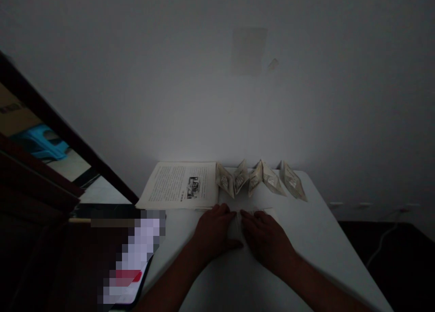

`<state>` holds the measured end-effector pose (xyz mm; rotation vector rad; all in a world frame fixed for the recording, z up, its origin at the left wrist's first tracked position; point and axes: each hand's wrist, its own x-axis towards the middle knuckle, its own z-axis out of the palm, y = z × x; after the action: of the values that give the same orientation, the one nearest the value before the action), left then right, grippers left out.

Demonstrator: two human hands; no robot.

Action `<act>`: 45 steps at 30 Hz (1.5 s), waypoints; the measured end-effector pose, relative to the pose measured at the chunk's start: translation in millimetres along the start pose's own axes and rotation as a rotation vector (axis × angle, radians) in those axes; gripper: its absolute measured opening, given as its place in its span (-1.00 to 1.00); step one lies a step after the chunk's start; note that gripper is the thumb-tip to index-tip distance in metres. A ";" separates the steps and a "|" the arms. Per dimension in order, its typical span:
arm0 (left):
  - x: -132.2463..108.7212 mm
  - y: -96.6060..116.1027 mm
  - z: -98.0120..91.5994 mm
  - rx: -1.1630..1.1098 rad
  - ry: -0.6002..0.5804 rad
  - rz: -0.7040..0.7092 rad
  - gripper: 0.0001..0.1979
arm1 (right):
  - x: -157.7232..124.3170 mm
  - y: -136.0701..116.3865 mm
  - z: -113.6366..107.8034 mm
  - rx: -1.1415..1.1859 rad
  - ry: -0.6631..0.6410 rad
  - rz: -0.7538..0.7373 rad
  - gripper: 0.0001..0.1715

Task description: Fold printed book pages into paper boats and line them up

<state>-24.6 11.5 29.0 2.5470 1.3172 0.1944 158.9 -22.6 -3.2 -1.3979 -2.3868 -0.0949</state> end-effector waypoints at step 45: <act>3.0 3.8 11.3 -0.006 0.071 0.056 -0.32 | -21.8 10.6 -0.9 -0.128 -0.004 0.249 -0.27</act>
<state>-17.2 9.9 19.3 2.5959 1.2695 0.3025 177.8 -35.5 -11.3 -1.7435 -2.2223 -0.1820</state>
